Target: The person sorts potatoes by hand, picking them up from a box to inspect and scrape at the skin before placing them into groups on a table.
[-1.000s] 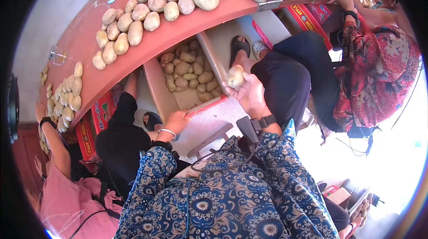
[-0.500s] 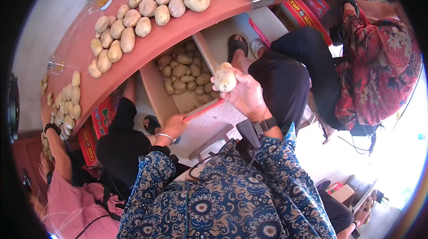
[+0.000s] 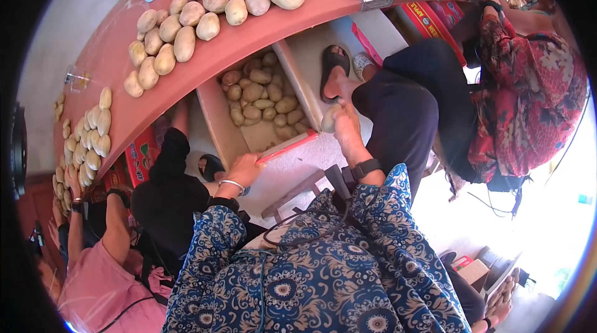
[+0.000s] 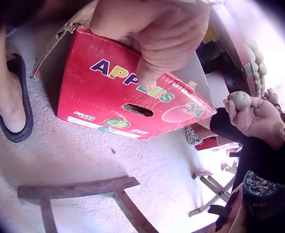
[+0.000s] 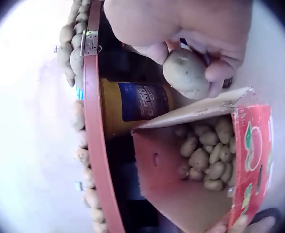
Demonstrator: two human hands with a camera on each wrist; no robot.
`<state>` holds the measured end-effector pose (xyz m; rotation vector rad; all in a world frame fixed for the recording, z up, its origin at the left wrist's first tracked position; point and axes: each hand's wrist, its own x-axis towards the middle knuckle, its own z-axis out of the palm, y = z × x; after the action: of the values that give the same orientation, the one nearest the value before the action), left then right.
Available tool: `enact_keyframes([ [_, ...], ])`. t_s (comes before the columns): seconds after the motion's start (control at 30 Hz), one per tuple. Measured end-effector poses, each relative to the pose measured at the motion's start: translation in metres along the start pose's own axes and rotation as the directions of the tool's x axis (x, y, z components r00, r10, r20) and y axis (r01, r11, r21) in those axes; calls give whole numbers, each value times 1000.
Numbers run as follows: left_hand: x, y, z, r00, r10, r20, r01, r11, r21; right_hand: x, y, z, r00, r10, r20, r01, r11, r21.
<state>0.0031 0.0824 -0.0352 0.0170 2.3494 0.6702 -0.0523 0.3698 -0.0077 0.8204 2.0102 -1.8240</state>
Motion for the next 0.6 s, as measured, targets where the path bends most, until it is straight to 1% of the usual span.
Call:
enact_keyframes([
  [0.03,1,-1,0,1000,-4,3,4,1000,1,4,3,2,999,-44,24,45,998,-53],
  [0.13,1,-1,0,1000,-14,3,14,1000,-13,-5,1,8,999,-13,44,15,999,-35],
  [0.23,0,0,0,1000,7,-14,-7,1000,-5,-2,0,0,988,14,153,-20,999,39],
  [0.33,0,-1,2,999,24,-33,-24,1000,9,-5,-3,-2,983,26,182,-23,1000,-18],
  [0.43,1,-2,2,999,33,-36,-33,999,6,-10,-9,-4,980,87,179,-96,994,43],
  [0.53,1,-4,3,998,40,-38,-39,999,5,-18,-5,-3,979,21,203,-37,996,77],
  [0.6,2,-4,4,999,34,-29,-34,999,15,-11,-3,-2,975,26,220,-46,995,88],
])
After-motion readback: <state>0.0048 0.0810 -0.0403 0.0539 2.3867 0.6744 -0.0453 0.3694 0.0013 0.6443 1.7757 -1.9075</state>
